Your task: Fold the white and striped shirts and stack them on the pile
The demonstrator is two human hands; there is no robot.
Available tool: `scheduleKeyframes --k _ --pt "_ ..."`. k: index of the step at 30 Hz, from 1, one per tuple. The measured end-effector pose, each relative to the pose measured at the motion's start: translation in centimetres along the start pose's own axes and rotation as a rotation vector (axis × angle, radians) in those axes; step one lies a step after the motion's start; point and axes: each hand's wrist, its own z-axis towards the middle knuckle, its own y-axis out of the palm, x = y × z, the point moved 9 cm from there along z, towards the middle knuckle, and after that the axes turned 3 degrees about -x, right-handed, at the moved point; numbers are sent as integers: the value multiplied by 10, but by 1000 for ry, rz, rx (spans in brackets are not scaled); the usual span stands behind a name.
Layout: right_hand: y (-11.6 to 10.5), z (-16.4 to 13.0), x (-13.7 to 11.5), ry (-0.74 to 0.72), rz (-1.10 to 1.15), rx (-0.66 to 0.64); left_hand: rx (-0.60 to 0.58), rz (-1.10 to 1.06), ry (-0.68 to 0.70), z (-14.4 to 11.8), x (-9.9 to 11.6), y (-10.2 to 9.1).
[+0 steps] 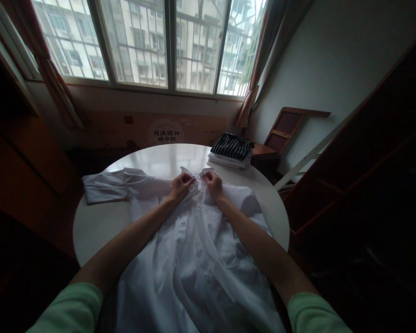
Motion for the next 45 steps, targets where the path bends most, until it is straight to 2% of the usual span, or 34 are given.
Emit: scheduleKeyframes --k 3,7,10,19,30,39,45 --pt "0 -4 -16 -95 54 -10 10 17 -1 0 0 -2" --pt "8 -12 -36 -254 -42 -95 6 41 7 1 -1 -1" --pt "10 -15 -41 -306 -85 -106 -5 29 12 2 -3 0" --pt "6 -15 -47 -334 -73 -89 -70 -94 0 5 -16 8" --pt "8 -14 -43 -337 -60 -98 -102 -147 -18 6 -17 10" --pt "11 -14 -43 -358 -58 -107 -67 -132 -13 5 -14 8" --pt "10 -15 -42 -319 -82 -98 -64 -161 -18 5 -13 9"
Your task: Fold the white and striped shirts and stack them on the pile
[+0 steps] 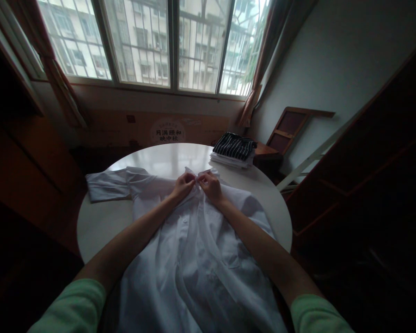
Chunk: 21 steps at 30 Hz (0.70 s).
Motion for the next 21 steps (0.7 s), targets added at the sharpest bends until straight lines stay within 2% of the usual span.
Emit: scheduleKeyframes --k 14,21 --pt "1 -2 -1 0 -49 -20 -40 -40 -17 2 -5 3" --pt "4 0 2 22 -53 -33 -59 -25 25 3 -7 5"
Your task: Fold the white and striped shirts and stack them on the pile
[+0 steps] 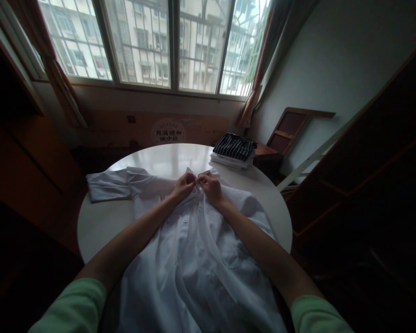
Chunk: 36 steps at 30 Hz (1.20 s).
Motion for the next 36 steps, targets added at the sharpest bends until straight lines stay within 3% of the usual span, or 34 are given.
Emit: scheduleKeyframes --k 7,18,21,28,36 --pt "0 0 0 32 -70 -21 36 51 19 0 3 -3" --pt "1 0 -8 -32 -121 -56 45 100 16 -2 3 -4" --pt "1 1 -6 -14 -73 -54 36 113 26 -2 5 -4" --pt "9 4 19 184 99 -73 38 245 112 -3 11 -3" --pt "10 4 18 151 136 -111 29 307 111 -3 10 -2"
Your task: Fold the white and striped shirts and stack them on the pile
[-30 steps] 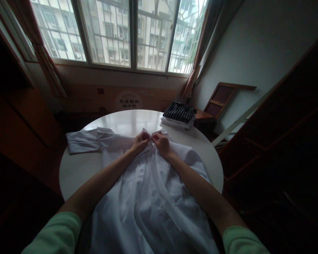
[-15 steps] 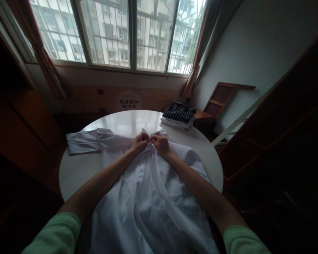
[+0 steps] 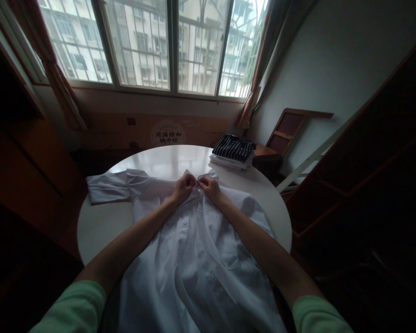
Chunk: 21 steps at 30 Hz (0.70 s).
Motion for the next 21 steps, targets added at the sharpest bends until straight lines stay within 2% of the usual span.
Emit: scheduleKeyframes --k 16,21 --pt "-4 -1 -3 -40 -41 13 6 52 2 -2 11 -4" --pt "-2 -3 -3 -38 -98 21 4 17 -40 -3 10 -4"
